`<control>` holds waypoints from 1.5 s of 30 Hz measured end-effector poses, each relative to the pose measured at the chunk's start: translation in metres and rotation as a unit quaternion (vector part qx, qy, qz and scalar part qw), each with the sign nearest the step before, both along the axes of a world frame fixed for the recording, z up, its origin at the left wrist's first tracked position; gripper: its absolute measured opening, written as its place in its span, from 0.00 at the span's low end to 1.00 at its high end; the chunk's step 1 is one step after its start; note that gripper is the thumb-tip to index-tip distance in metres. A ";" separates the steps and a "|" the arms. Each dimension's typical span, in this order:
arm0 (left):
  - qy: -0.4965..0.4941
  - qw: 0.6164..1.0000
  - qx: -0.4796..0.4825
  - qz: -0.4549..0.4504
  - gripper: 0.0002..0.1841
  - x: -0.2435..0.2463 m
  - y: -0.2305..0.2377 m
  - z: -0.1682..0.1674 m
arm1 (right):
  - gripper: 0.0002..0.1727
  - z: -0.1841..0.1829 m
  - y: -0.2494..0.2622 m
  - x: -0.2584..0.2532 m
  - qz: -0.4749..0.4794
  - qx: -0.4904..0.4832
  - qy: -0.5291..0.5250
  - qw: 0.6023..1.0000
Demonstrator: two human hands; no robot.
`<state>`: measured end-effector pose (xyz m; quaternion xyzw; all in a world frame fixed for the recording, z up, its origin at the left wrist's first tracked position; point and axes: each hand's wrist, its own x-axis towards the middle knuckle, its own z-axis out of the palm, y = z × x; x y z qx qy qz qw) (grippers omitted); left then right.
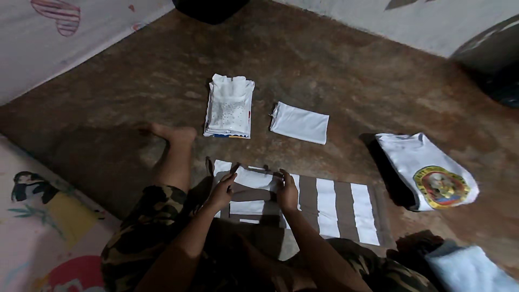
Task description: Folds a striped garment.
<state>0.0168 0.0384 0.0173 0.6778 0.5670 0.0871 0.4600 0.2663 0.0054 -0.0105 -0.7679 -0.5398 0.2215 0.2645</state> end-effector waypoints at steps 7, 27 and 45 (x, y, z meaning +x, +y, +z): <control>0.047 0.998 -0.007 -0.034 0.37 0.002 -0.001 -0.008 | 0.25 0.000 -0.004 0.007 0.026 -0.083 -0.115 0.990; 0.097 0.994 0.054 -0.020 0.35 0.003 -0.004 0.007 | 0.40 0.040 -0.069 0.230 -0.125 -0.245 -0.100 0.956; 0.086 0.991 0.083 0.052 0.23 -0.015 -0.006 0.016 | 0.36 0.025 -0.107 0.297 -0.252 -0.292 0.058 0.921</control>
